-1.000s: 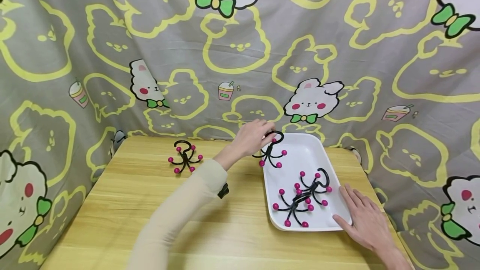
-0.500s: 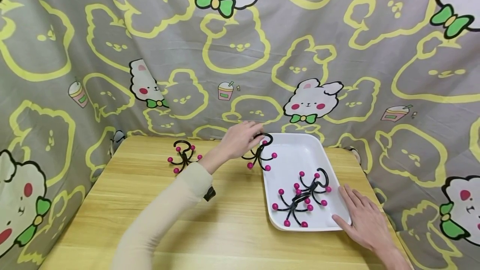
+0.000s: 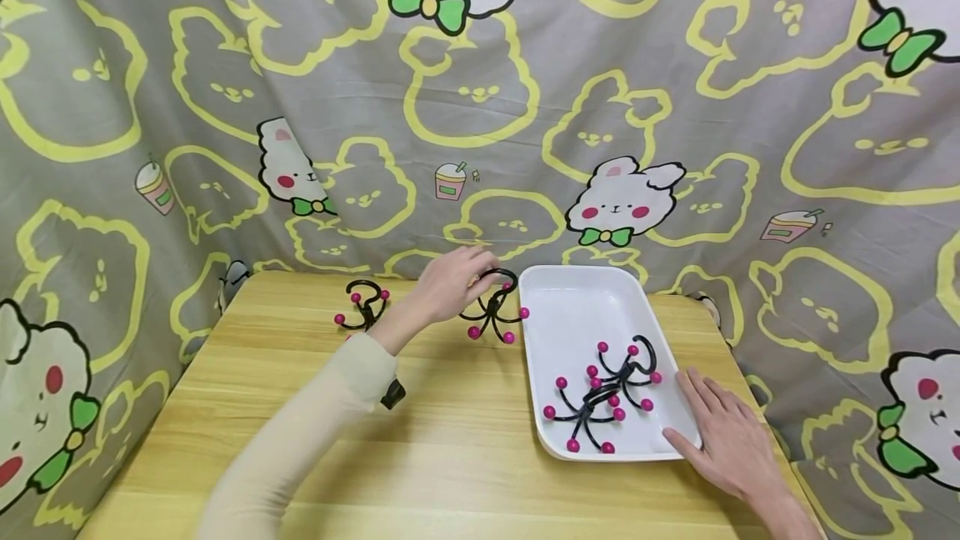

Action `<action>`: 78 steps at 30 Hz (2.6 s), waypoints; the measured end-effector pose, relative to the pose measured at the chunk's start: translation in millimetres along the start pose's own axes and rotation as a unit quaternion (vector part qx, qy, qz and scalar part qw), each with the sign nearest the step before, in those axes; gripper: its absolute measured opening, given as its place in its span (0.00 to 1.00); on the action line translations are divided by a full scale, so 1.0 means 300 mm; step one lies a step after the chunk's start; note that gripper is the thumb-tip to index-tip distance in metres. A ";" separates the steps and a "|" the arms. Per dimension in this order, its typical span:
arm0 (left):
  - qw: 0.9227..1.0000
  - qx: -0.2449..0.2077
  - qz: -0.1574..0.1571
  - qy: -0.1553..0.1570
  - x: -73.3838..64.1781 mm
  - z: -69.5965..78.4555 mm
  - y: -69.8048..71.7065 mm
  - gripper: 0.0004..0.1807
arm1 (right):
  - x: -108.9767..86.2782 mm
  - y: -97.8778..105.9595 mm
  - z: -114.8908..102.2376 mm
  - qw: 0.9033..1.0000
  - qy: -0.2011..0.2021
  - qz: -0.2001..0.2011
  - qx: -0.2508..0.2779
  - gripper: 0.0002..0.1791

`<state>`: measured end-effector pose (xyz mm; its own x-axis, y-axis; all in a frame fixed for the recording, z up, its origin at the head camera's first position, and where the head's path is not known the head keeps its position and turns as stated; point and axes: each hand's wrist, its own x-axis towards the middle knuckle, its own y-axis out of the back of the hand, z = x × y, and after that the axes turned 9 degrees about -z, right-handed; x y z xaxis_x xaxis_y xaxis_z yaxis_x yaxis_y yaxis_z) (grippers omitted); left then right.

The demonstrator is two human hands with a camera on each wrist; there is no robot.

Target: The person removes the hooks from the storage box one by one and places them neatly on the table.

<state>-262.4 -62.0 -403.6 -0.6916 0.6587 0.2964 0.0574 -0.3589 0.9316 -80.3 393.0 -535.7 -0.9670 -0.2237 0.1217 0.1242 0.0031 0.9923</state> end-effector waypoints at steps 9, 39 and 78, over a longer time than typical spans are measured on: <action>1.000 0.002 0.020 -0.006 -0.047 -0.046 -0.035 0.10 | -0.001 0.001 -0.003 1.000 -0.004 -0.003 -0.001 0.51; 0.998 -0.045 0.044 0.010 -0.126 -0.132 -0.199 0.08 | -0.002 0.002 -0.008 1.000 -0.007 -0.005 -0.002 0.51; 0.996 -0.073 0.028 0.052 -0.139 -0.177 -0.240 0.15 | 0.000 0.006 -0.011 1.000 -0.008 -0.008 -0.008 0.51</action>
<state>-275.9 -98.6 -494.0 -0.7614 0.5658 0.3164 -0.0019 -0.4901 0.8717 -79.5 389.8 -534.0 -0.9726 -0.2070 0.1058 0.1115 -0.0158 0.9936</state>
